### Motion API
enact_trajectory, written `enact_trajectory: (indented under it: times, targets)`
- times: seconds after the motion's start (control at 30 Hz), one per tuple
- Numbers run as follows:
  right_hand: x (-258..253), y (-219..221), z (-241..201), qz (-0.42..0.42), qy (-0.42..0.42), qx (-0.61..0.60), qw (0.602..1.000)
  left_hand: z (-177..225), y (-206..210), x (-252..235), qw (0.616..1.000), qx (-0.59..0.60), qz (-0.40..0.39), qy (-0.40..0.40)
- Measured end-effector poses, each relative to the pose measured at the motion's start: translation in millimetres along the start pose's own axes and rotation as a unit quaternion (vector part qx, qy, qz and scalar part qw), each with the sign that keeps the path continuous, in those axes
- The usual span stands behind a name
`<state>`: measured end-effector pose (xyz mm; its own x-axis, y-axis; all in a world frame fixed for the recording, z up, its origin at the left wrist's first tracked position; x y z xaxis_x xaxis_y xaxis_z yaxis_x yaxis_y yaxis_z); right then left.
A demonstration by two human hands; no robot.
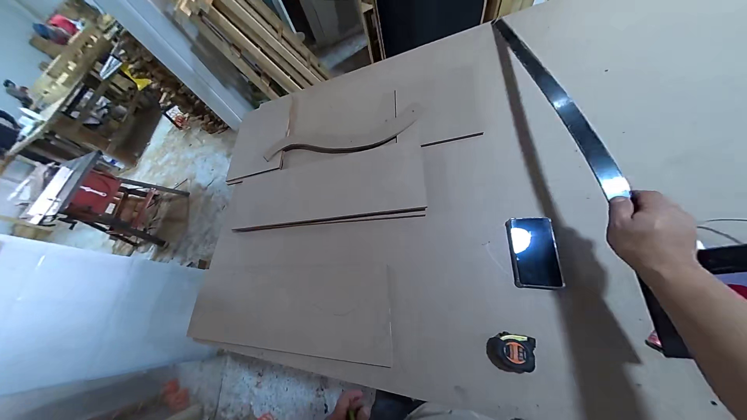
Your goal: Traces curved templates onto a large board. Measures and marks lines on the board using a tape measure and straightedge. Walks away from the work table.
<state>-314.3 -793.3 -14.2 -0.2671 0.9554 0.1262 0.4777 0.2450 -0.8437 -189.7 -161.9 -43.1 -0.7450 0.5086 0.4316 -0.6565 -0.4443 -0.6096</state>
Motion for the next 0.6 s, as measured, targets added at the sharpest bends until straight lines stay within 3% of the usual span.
enact_trajectory:
  times: [0.13, 0.27, 0.4, 0.5, 0.6]
  targets:
    - [124.2, -12.5, -12.5, 0.002, -0.066, -0.045, 0.997, 10.4, -27.9, -40.1, 0.999, 0.035, 0.017, 0.034]
    - [273.2, 57.4, 5.8, -0.056, -0.121, -0.045, 0.990, 20.1, -70.4, -87.5, 0.987, -0.014, 0.081, 0.137]
    - [383.6, 114.1, 29.7, -0.137, -0.169, -0.001, 0.976, 33.3, -107.4, -134.8, 0.937, -0.136, 0.116, 0.301]
    - [431.7, 141.7, 53.7, -0.180, -0.168, 0.044, 0.968, 21.4, -99.9, -185.6, 0.892, -0.230, 0.055, 0.385]
    - [462.6, 163.2, 86.0, -0.166, -0.120, 0.065, 0.977, -13.8, -70.3, -232.5, 0.851, -0.308, -0.047, 0.422]
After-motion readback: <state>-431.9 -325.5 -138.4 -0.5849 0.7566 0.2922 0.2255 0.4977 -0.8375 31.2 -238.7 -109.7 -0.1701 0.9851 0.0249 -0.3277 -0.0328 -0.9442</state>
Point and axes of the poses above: each hand's wrist, its own x-axis away from the middle knuckle, its own y-axis out of the palm, z = x × y, the point moved 6 cm from there along -x, towards the middle knuckle, and after that the axes turned 8 degrees about y, right-handed, at the moved point
